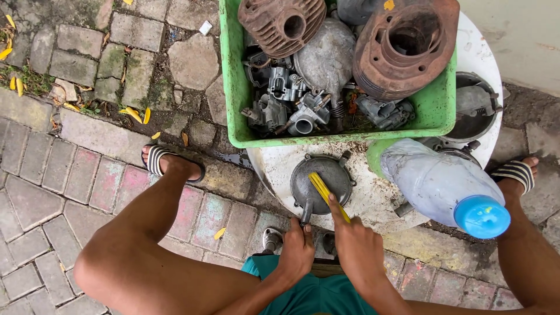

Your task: Cleaning motorcycle engine parts using a brush and cleaning fluid

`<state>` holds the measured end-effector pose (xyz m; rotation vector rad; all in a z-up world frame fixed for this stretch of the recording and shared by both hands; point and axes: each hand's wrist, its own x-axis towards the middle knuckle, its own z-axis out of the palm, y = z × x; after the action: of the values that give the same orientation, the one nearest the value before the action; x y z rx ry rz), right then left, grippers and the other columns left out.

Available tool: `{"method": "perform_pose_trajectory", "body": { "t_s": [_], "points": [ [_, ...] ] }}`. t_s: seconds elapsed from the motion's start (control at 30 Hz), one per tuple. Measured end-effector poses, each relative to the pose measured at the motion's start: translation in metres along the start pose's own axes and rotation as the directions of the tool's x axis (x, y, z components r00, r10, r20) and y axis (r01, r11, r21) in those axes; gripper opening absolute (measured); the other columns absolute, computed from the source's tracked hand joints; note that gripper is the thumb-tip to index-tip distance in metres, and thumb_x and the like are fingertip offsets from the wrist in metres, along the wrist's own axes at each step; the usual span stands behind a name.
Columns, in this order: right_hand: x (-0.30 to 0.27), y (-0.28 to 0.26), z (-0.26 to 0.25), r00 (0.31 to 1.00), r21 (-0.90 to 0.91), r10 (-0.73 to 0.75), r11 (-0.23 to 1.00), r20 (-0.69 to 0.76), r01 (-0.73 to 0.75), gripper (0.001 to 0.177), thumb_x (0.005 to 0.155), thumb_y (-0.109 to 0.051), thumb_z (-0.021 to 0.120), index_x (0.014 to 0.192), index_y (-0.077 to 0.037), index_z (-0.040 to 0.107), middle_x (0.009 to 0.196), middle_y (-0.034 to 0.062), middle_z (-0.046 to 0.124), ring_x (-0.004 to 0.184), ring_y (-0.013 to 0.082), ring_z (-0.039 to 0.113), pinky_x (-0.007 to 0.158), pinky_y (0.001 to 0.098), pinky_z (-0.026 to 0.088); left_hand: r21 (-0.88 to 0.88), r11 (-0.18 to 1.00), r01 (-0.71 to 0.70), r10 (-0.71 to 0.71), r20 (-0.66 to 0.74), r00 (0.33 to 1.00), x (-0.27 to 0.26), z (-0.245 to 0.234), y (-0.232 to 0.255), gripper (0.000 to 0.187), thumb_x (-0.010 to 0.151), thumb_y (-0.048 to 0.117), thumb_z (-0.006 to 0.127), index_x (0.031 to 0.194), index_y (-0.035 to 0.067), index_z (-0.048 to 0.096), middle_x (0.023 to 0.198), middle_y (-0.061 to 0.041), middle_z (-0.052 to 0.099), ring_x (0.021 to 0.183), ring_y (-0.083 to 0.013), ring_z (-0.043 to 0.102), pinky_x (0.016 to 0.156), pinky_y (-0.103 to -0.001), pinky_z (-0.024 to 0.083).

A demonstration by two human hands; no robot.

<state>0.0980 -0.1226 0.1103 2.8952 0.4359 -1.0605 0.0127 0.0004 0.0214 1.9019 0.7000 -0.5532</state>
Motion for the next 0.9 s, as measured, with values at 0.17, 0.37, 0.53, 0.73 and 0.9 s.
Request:
{"method": "perform_pose_trajectory", "body": {
  "t_s": [0.17,0.37,0.53,0.73,0.9],
  "points": [
    [0.022,-0.017,-0.001,0.973,0.128,-0.104,0.983,-0.208,0.132,0.067,0.1,-0.014,0.056,0.16,-0.027,0.03,0.068,0.0097,0.058,0.038,0.0135,0.048,0.033,0.0263,0.045,-0.039,0.999,0.029,-0.028,0.028,0.999,0.0,-0.003,0.004,0.023,0.109,0.024,0.039,0.096,0.007,0.047,0.062,-0.008,0.052,0.055,-0.0223,0.047,0.059,-0.047,0.037],
    [-0.032,0.0,0.063,0.996,0.179,0.077,0.98,0.036,-0.083,0.062,0.102,-0.039,0.039,0.16,-0.05,0.018,0.085,0.0071,0.056,0.058,0.0336,0.066,0.051,0.0508,0.053,-0.036,0.999,0.04,-0.039,0.035,0.999,0.0,-0.002,0.003,0.019,0.109,0.022,0.04,0.098,0.008,0.047,0.063,-0.009,0.055,0.052,-0.0217,0.051,0.052,-0.044,0.038],
    [0.022,-0.026,0.013,0.968,0.098,-0.072,0.99,-0.24,0.098,0.06,0.1,-0.027,0.05,0.157,-0.035,0.035,0.074,0.0096,0.06,0.043,0.0252,0.061,0.037,0.0408,0.049,-0.064,0.998,0.026,-0.022,0.065,0.998,-0.001,-0.008,0.01,0.02,0.11,0.022,0.038,0.101,0.006,0.047,0.07,-0.011,0.059,0.059,-0.025,0.056,0.056,-0.046,0.042],
    [-0.021,-0.007,0.02,0.999,0.094,-0.026,0.995,-0.036,0.029,0.066,0.101,-0.03,0.046,0.161,-0.042,0.021,0.078,0.0074,0.059,0.047,0.0236,0.058,0.042,0.0402,0.047,-0.061,0.998,0.011,-0.008,0.044,0.999,0.0,-0.001,0.0,0.024,0.11,0.027,0.036,0.098,0.008,0.045,0.065,-0.008,0.055,0.054,-0.0216,0.05,0.054,-0.045,0.037],
    [-0.003,-0.023,0.026,0.992,0.152,0.028,0.988,-0.126,-0.009,0.059,0.101,-0.035,0.046,0.157,-0.045,0.032,0.07,0.0075,0.061,0.05,0.0291,0.065,0.043,0.0448,0.051,-0.043,0.999,-0.01,0.013,0.05,0.999,-0.003,-0.007,0.005,0.031,0.111,0.034,0.032,0.101,0.007,0.045,0.067,-0.01,0.055,0.057,-0.0229,0.052,0.056,-0.046,0.039]
  ]
}}
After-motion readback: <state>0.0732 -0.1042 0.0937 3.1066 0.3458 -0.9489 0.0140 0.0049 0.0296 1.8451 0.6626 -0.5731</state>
